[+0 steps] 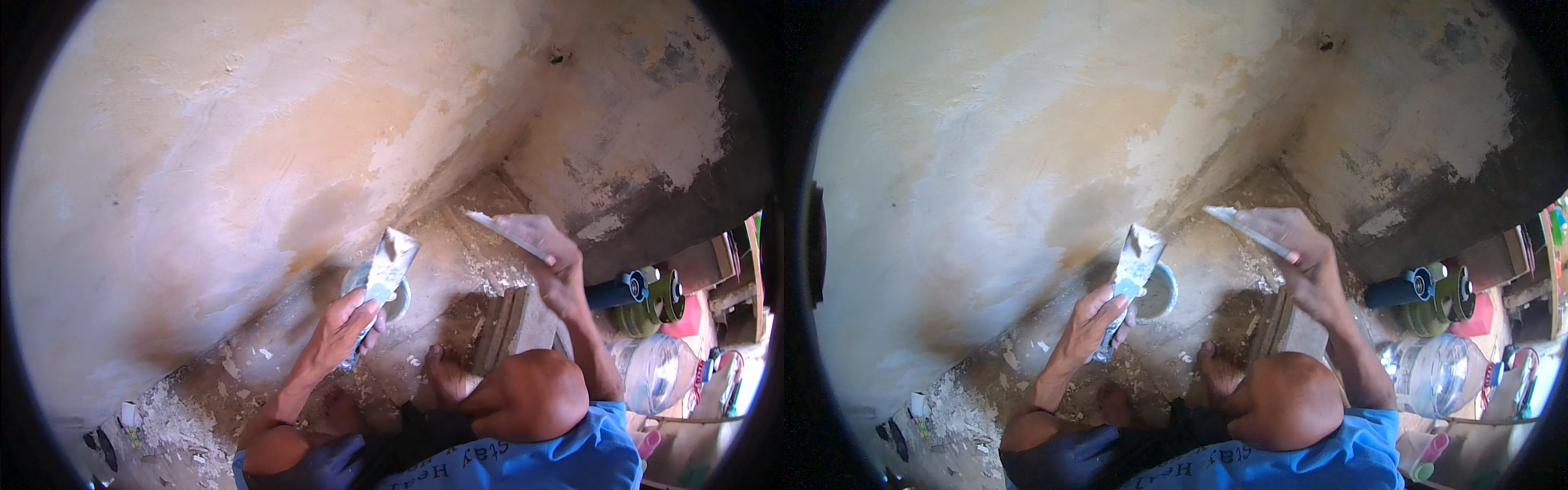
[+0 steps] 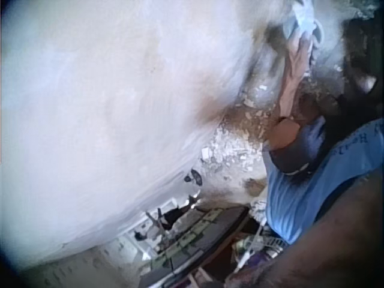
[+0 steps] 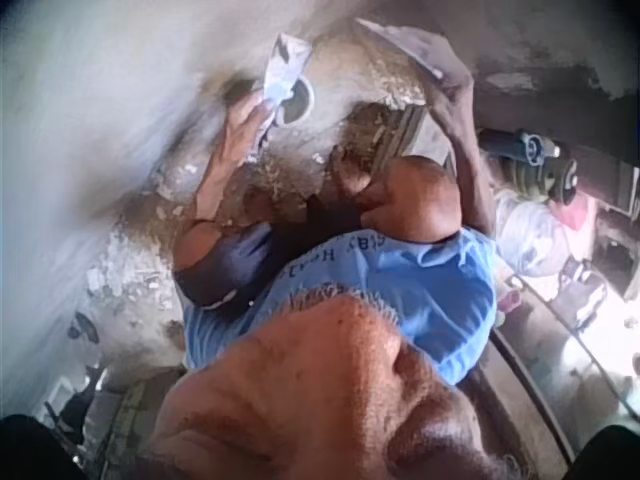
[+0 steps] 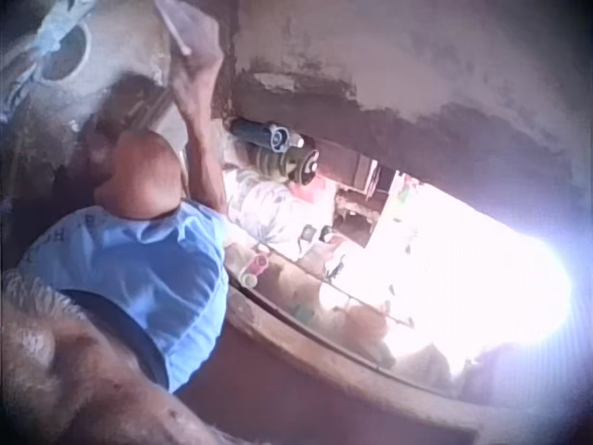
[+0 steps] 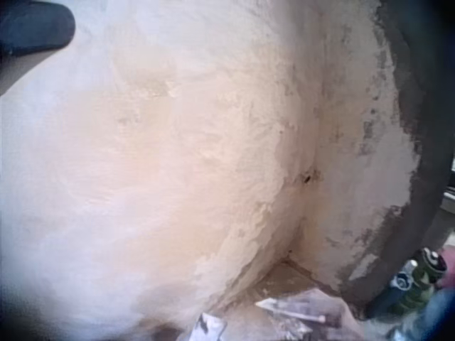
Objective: The person applies patching compound to a corner wall by hand and with a putty knife, smoothing it over damaged areas. They scoop compound from a container and spread it repeatedly across the wall surface.
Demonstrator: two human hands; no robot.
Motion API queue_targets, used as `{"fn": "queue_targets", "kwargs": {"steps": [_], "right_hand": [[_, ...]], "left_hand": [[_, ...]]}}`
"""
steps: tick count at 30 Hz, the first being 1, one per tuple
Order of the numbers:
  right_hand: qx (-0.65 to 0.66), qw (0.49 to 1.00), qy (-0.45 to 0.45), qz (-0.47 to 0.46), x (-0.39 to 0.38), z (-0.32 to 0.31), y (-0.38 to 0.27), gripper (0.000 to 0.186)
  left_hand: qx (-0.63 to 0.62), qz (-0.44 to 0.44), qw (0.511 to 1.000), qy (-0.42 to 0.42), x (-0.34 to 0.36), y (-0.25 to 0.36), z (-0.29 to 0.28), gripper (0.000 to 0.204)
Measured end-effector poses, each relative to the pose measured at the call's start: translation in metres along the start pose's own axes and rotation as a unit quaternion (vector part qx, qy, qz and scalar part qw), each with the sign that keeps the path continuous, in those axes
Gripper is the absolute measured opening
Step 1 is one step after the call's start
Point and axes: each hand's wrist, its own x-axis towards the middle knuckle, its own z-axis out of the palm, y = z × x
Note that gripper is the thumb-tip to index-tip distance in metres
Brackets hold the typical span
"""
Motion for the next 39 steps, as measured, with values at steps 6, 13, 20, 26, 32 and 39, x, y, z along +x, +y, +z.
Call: {"fn": "queue_targets", "kwargs": {"steps": [6,13,20,26,32,39], "right_hand": [[-0.204,0.953,-0.085,-0.210,0.026,0.019,-0.011,0.049],[-0.252,0.928,-0.133,-0.239,0.020,0.046,-0.004,0.056],[0.005,0.997,-0.036,0.060,0.003,-0.035,0.032,0.036],[-0.465,0.859,0.208,0.048,0.077,-0.235,-0.003,0.031],[-0.823,0.520,0.080,-0.213,0.158,-0.352,-0.004,0.057],[-0.904,0.409,0.073,-0.106,0.143,-0.419,0.011,0.067]], "left_hand": [[0.026,-0.034,0.999,0.022,0.005,0.021,0.010,0.030],[0.005,-0.015,0.997,0.069,0.005,0.026,0.020,0.027],[0.116,0.052,0.990,0.058,0.011,0.081,-0.008,0.025],[0.102,0.020,0.992,0.074,0.016,0.164,0.019,0.024],[0.039,-0.012,0.998,-0.038,0.036,0.175,0.073,0.027],[0.005,-0.046,0.999,-0.009,0.052,0.106,0.061,0.025]]}}
